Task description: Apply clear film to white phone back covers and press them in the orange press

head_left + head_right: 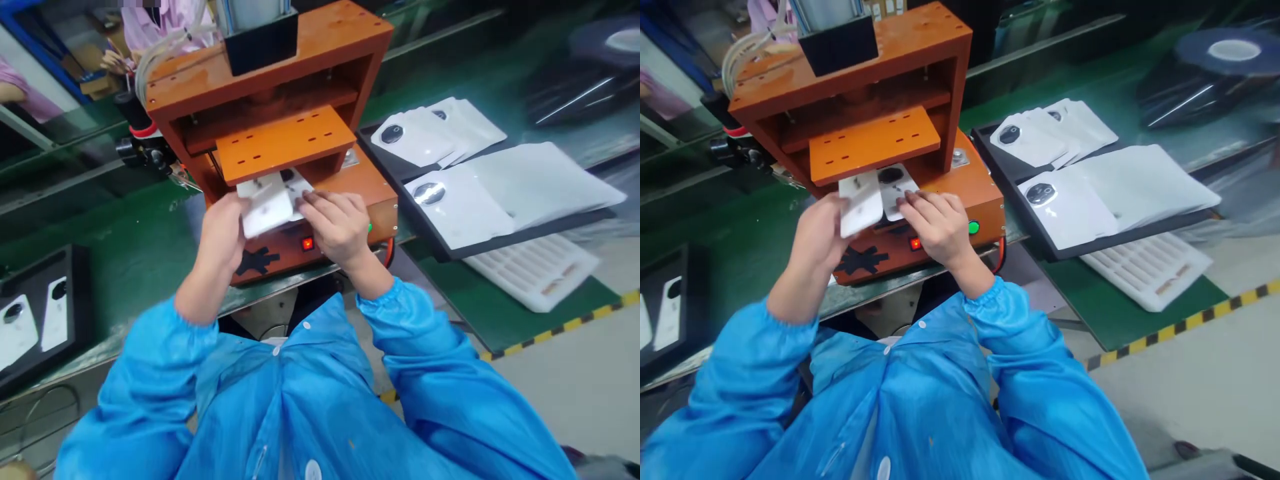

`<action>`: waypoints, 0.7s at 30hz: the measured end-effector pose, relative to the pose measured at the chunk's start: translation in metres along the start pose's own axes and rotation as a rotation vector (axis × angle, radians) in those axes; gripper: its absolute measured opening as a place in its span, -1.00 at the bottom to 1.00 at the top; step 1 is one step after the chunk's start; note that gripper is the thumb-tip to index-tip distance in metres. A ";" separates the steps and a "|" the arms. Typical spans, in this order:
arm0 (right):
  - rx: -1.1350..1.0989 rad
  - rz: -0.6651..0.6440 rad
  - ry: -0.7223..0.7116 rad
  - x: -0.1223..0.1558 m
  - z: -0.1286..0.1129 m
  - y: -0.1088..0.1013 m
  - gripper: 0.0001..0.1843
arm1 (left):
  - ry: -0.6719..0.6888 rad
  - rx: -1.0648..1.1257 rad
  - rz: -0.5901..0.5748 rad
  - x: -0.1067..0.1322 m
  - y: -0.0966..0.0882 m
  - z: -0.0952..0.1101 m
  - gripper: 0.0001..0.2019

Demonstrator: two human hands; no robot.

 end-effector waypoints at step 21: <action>-0.103 -0.658 -0.027 -0.072 0.006 -0.008 -0.52 | -0.466 -0.156 -0.013 0.149 -0.149 -0.057 -0.43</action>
Point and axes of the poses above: each hand's wrist, its own x-axis away from the middle knuckle, its own y-axis out of the palm, z = x × y, the point moved 1 cm from there along -x, towards the middle knuckle, and after that the axes turned 8 degrees about z, right-handed, at the moved point
